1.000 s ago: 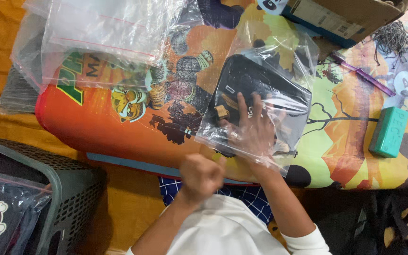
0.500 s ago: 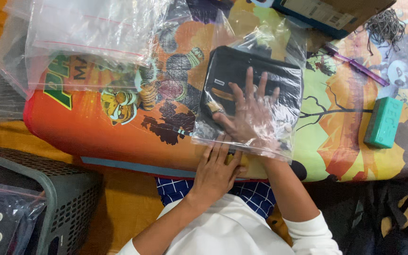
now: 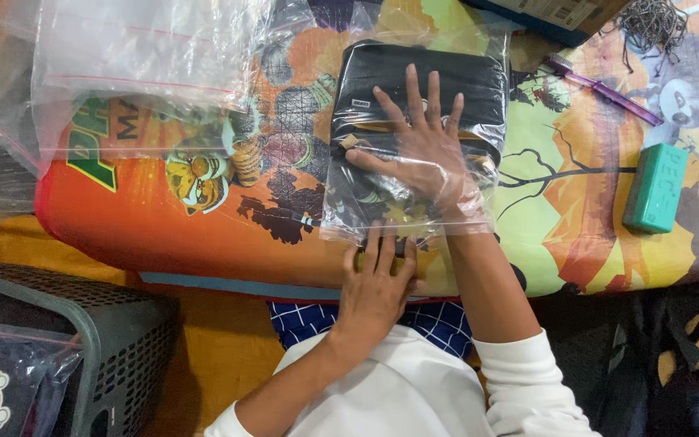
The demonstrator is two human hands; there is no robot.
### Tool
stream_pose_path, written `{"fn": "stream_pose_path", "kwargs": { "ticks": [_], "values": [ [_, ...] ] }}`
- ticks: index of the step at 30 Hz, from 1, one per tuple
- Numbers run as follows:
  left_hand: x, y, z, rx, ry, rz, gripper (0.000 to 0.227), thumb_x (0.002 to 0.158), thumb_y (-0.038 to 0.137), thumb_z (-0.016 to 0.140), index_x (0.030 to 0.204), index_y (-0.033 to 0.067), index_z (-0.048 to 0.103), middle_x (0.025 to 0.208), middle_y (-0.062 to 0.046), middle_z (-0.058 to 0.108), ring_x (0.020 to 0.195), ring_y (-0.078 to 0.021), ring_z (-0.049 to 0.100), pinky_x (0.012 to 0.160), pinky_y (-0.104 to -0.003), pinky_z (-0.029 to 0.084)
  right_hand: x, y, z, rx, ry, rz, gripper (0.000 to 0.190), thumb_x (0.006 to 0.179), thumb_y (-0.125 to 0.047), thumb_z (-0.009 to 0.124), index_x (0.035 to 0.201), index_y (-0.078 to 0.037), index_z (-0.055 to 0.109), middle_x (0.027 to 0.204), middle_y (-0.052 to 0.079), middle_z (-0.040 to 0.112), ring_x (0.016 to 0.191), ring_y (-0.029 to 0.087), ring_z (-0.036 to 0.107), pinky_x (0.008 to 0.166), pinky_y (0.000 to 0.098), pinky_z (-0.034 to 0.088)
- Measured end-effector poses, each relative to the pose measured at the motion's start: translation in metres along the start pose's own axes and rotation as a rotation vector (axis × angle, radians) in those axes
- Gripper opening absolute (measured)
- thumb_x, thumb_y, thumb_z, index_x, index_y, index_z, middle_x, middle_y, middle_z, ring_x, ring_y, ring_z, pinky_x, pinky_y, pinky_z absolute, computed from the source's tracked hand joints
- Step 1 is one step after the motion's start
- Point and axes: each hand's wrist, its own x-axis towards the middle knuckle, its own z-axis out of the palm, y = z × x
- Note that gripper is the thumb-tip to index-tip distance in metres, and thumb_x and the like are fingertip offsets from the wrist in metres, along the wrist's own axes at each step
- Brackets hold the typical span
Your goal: The person places a black bag into a clear plastic sleeve and seals the sleeve shut.
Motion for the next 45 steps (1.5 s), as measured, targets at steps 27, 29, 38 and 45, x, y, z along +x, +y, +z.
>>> {"fn": "stream_pose_path", "kwargs": {
  "ticks": [27,29,38,45],
  "values": [
    [0.040,0.018,-0.009,-0.098,0.064,0.087,0.032,0.101,0.029,0.058,0.123,0.0059,0.063,0.162,-0.028,0.036,0.149,-0.0498,0.036,0.124,-0.063,0.026,0.053,0.026,0.017,-0.169,0.405,0.008,0.056,0.115,-0.051,0.019,0.169,-0.034,0.018,0.175,0.007,0.008,0.162,0.032,0.003,0.121,0.0671,-0.009],
    [0.039,0.020,-0.010,-0.099,0.035,0.078,0.031,0.100,0.031,0.059,0.118,0.0057,0.062,0.159,-0.031,0.038,0.147,-0.0537,0.035,0.124,-0.065,0.024,0.054,0.031,0.015,-0.163,0.411,0.003,0.058,0.113,-0.054,0.021,0.168,-0.034,0.021,0.174,0.007,0.008,0.161,0.033,0.005,0.120,0.0712,-0.004],
    [0.037,0.023,-0.001,-0.010,-0.001,0.065,0.050,0.098,0.038,0.061,0.136,0.0058,0.053,0.155,-0.032,0.042,0.138,-0.0559,0.043,0.122,-0.067,0.024,0.074,0.046,0.038,-0.244,0.448,0.102,0.073,0.102,-0.073,0.018,0.168,-0.041,0.018,0.175,0.007,0.004,0.161,0.033,0.001,0.116,0.0792,-0.006],
    [0.035,0.024,0.006,0.004,-0.022,0.080,0.046,0.100,0.033,0.058,0.130,-0.0013,0.054,0.162,-0.034,0.030,0.149,-0.0563,0.032,0.123,-0.069,0.022,0.088,0.015,0.027,-0.056,0.250,0.047,0.063,0.113,-0.062,0.026,0.167,-0.039,0.006,0.173,-0.011,-0.004,0.160,0.020,-0.007,0.119,0.0768,-0.008]
  ]
}}
